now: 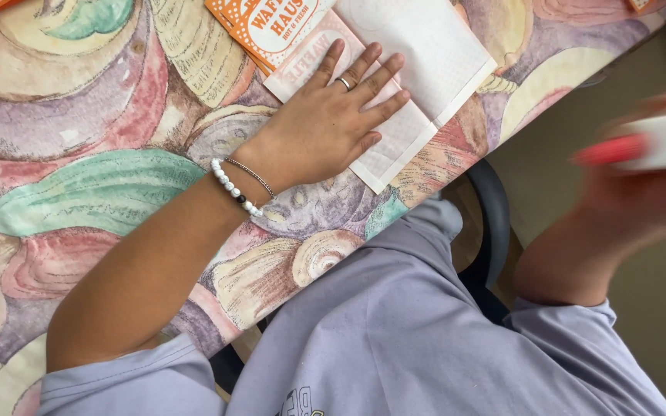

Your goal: Applying glue to paper templates and folding them to create small paper bags.

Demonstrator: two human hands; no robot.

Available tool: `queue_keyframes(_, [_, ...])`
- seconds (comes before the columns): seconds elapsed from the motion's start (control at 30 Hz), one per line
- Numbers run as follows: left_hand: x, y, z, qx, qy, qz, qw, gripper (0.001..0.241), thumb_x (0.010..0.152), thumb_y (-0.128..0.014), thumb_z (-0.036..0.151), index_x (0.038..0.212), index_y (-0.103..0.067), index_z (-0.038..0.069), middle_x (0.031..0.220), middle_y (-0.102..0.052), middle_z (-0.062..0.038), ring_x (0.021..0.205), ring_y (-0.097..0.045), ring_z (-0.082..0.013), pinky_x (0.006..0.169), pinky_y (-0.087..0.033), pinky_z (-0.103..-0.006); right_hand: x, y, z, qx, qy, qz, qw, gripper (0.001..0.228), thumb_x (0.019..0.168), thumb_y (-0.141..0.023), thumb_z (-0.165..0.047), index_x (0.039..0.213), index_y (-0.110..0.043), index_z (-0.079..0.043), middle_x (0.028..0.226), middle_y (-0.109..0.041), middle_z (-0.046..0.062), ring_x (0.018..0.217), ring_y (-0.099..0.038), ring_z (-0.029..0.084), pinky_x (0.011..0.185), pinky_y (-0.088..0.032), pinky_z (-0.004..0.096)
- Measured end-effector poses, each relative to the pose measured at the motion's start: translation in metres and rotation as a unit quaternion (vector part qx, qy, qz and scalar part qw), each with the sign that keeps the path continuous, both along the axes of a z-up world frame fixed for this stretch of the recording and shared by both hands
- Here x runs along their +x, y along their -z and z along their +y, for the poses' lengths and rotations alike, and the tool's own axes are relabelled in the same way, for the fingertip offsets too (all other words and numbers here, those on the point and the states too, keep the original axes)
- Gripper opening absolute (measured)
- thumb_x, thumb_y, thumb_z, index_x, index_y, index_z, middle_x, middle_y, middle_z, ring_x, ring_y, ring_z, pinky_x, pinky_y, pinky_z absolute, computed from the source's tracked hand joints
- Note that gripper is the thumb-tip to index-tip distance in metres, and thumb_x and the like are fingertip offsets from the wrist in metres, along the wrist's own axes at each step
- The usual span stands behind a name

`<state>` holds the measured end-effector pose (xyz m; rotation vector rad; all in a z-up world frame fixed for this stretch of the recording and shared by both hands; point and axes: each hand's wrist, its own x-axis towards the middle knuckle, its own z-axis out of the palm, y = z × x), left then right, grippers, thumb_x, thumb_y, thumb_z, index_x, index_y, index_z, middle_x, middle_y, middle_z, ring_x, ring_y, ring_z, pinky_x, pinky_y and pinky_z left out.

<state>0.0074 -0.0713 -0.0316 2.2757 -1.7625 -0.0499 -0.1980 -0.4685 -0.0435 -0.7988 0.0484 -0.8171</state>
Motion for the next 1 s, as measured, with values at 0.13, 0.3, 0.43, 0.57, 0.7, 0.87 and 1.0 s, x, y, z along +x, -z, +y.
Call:
queue_keyframes(0.13, [-0.003,0.003,0.0,-0.055,0.014,-0.035,0.998,0.048,0.107,-0.046,0.017,0.154,-0.053,0.008,0.166,-0.033,-0.023,0.154,-0.024,-0.0441,0.122,-0.014,-0.0675,0.027,-0.036,0.09,-0.129,0.032,0.175,0.976,0.048,0.093,-0.072,-0.043,0.122,-0.066,-0.005,0.1,-0.064,0.012,0.086,-0.064,0.024,0.084,-0.061,0.051])
queue_keyframes(0.3, [0.001,0.006,-0.002,-0.057,0.033,-0.015,0.998,0.058,0.097,-0.051,0.001,0.154,-0.051,0.006,0.167,-0.027,-0.024,0.153,-0.021,-0.0462,0.122,-0.013,-0.0682,0.023,-0.064,0.126,-0.371,0.122,0.18,0.903,0.034,0.117,-0.049,-0.027,0.11,-0.053,0.006,0.113,-0.045,0.021,0.093,-0.057,0.04,0.08,-0.074,0.071])
queue_keyframes(0.43, [0.006,0.008,-0.004,-0.052,0.056,0.054,0.996,0.055,0.099,-0.058,0.042,0.15,-0.056,0.021,0.166,-0.028,-0.02,0.152,-0.02,-0.0463,0.12,-0.011,-0.0694,0.038,-0.057,0.171,-0.506,-0.026,0.198,0.839,0.034,0.078,-0.086,-0.003,0.097,-0.064,0.015,0.097,-0.069,0.031,0.086,-0.073,0.036,0.073,-0.059,0.035])
queue_keyframes(0.57, [0.008,0.007,-0.002,-0.048,0.067,0.104,0.991,0.054,0.09,-0.067,0.046,0.141,-0.066,0.028,0.166,-0.024,-0.02,0.152,-0.016,-0.0464,0.12,-0.007,-0.0702,0.051,-0.045,0.196,-0.487,-0.069,0.186,0.851,0.03,0.087,-0.08,0.0,0.094,-0.06,0.021,0.092,-0.066,0.033,0.085,-0.073,0.044,0.086,-0.066,0.051])
queue_keyframes(0.7, [0.009,0.009,-0.002,-0.058,0.071,0.098,0.991,0.057,0.087,-0.069,0.047,0.141,-0.067,0.027,0.165,-0.025,-0.02,0.152,-0.018,-0.0476,0.119,-0.008,-0.0709,0.037,-0.022,0.191,-0.478,0.007,0.256,0.84,0.037,0.08,-0.094,-0.011,0.08,-0.061,0.005,0.073,-0.062,0.01,0.069,-0.059,0.015,0.06,-0.049,0.028])
queue_keyframes(0.87, [0.01,0.01,-0.001,-0.065,0.073,0.1,0.99,0.058,0.088,-0.07,0.049,0.141,-0.068,0.026,0.165,-0.025,-0.021,0.152,-0.018,-0.0479,0.119,-0.008,-0.0711,0.036,-0.032,0.2,-0.583,0.008,0.232,0.779,0.034,0.083,-0.093,-0.014,0.088,-0.069,0.008,0.076,-0.066,0.012,0.066,-0.06,0.018,0.06,-0.046,0.029])
queue_keyframes(1.0, [0.009,0.01,-0.001,-0.068,0.071,0.098,0.99,0.057,0.09,-0.069,0.053,0.141,-0.068,0.027,0.165,-0.026,-0.021,0.152,-0.019,-0.0476,0.119,-0.008,-0.0718,0.037,-0.011,0.181,-0.589,0.048,0.206,0.78,0.035,0.087,-0.09,-0.011,0.097,-0.07,0.015,0.085,-0.07,0.022,0.074,-0.068,0.025,0.064,-0.054,0.033])
